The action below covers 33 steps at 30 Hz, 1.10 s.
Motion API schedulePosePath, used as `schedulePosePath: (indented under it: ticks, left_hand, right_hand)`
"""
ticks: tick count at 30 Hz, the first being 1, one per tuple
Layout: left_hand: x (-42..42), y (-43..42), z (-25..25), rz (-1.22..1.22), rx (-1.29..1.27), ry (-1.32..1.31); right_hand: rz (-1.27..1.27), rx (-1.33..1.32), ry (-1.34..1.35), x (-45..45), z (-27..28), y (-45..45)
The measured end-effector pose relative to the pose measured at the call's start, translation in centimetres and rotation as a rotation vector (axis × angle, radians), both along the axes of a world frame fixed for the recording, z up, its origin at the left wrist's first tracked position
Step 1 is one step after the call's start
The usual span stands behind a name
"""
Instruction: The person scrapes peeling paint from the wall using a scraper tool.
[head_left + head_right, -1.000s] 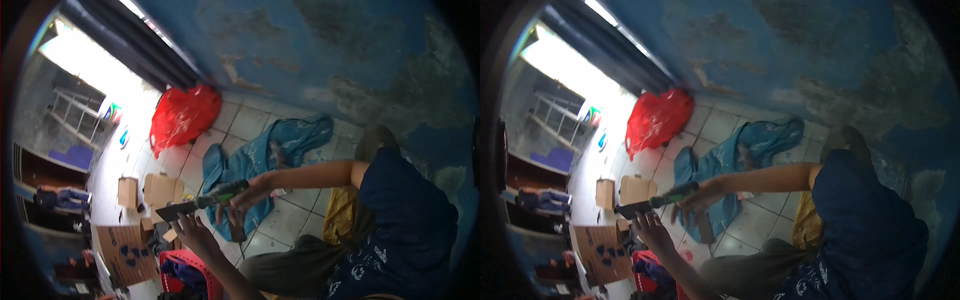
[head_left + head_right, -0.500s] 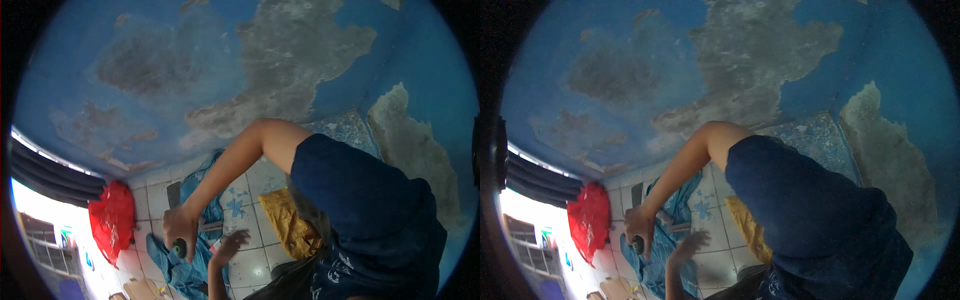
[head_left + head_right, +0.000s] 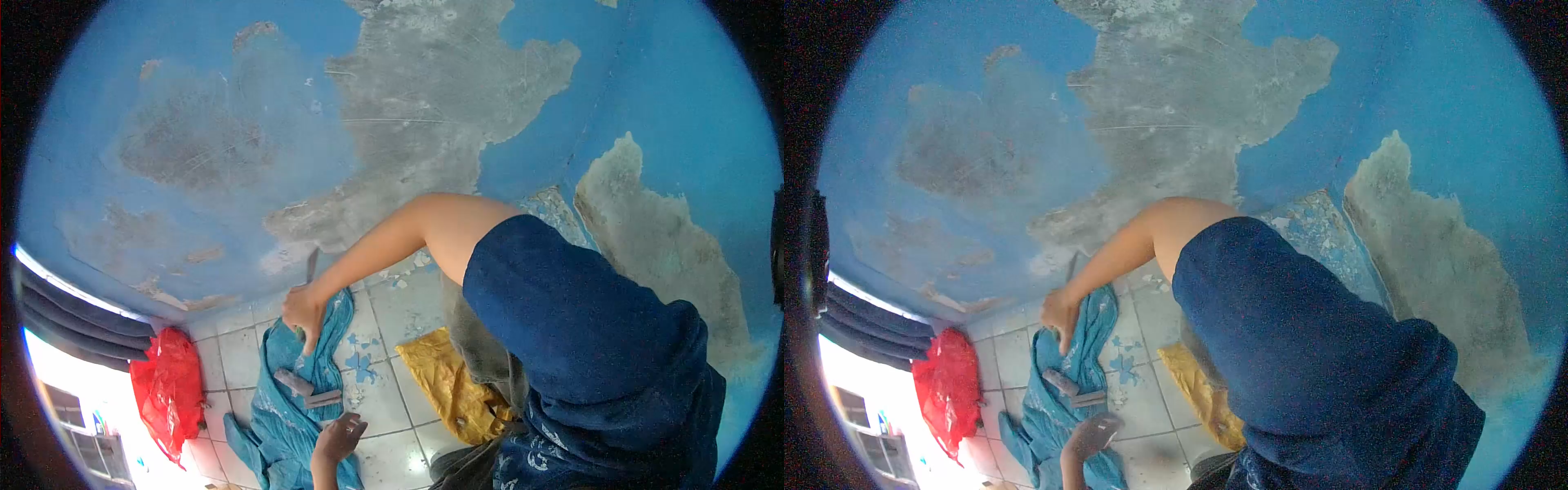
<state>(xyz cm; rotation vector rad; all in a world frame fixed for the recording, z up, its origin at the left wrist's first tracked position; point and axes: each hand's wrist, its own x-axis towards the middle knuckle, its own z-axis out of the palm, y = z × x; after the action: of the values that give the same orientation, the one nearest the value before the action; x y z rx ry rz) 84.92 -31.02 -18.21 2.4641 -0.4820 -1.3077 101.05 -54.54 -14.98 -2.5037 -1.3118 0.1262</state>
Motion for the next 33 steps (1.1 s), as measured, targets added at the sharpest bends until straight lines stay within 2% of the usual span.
schedulePosePath:
  ticks: [1, 3, 5, 7, 8, 10, 11, 12, 13, 16, 17, 19, 21, 22, 24, 26, 28, 29, 31, 33]
  left_hand:
    - [-0.8, -0.1, -0.6, -0.002, -0.002, 0.007]
    - [-2.9, -1.1, -1.5, -0.211, 0.038, -0.465]
    - [-3.2, -2.1, -1.5, -0.450, 0.040, -0.170]
    - [-3.6, -2.0, -3.7, -0.289, -0.097, 0.223]
    - [-3.6, -2.1, -3.7, -0.280, -0.098, 0.229]
    - [-3.4, -2.5, -2.9, -0.166, -0.024, 0.209]
    - [-3.0, -1.9, -3.3, -0.254, -0.152, 0.015]
    - [-3.0, -1.4, -3.5, -0.197, -0.113, -0.088]
    - [-2.8, -2.2, -1.5, -0.141, -0.074, -0.190]
    - [-2.9, -1.8, -1.2, -0.130, -0.110, -0.249]
    - [-3.1, -1.7, -1.4, -0.117, -0.104, -0.244]
    - [-3.4, -1.5, -2.2, -0.063, -0.026, 0.048]
    - [-3.7, -0.7, -4.3, -0.231, -0.136, -0.027]
    - [-3.9, -1.3, -3.8, -0.240, -0.197, -0.073]
    - [-3.8, -1.6, -3.6, -0.232, -0.137, -0.036]
    - [-3.6, -2.0, -2.3, -0.152, -0.125, -0.019]
    - [-3.5, -2.3, -1.6, -0.108, -0.111, -0.028]
    - [-3.4, -2.6, -1.5, -0.121, -0.077, -0.053]
    - [-3.1, -3.0, -1.1, -0.134, -0.031, -0.077]
    - [-3.3, -3.1, -1.1, -0.117, -0.091, -0.058]
  right_hand:
    - [0.012, 0.007, -0.001, -0.2, -0.8, -0.6]
    - [0.037, 0.005, -0.036, 0.0, -2.5, -1.6]
    - [0.059, 0.020, -0.080, 0.0, -2.2, -1.2]
    - [0.077, 0.092, -0.094, 0.8, -2.0, -0.2]
    - [0.086, 0.094, -0.087, 1.5, -2.6, -0.2]
    - [0.160, 0.125, -0.200, 2.9, -3.9, -0.5]
    - [0.165, 0.129, -0.202, 3.2, -4.7, -0.4]
    - [0.129, 0.092, -0.199, 3.4, -5.4, -0.7]
    - [0.092, 0.055, -0.198, 3.2, -5.1, -0.9]
    - [0.126, 0.143, -0.190, 3.1, -4.0, 0.3]
    - [0.137, 0.177, -0.212, 3.3, -4.1, 0.6]
    - [-0.010, 0.158, -0.176, 5.4, -4.7, -0.7]
    - [0.002, 0.224, -0.205, 6.3, -7.0, 0.5]
    - [0.008, 0.189, -0.145, 5.6, -5.9, 0.3]
    - [0.100, 0.288, -0.118, 5.8, -4.9, 1.1]
    - [0.082, 0.150, -0.141, 6.3, -2.9, 0.1]
    - [-0.063, 0.129, -0.072, 6.7, -3.7, 0.7]
    - [-0.046, 0.136, -0.079, 6.4, -3.7, 1.0]
    - [0.057, 0.291, -0.135, 5.7, -3.4, 1.4]
    - [0.046, 0.266, -0.063, 5.6, -2.2, 1.5]
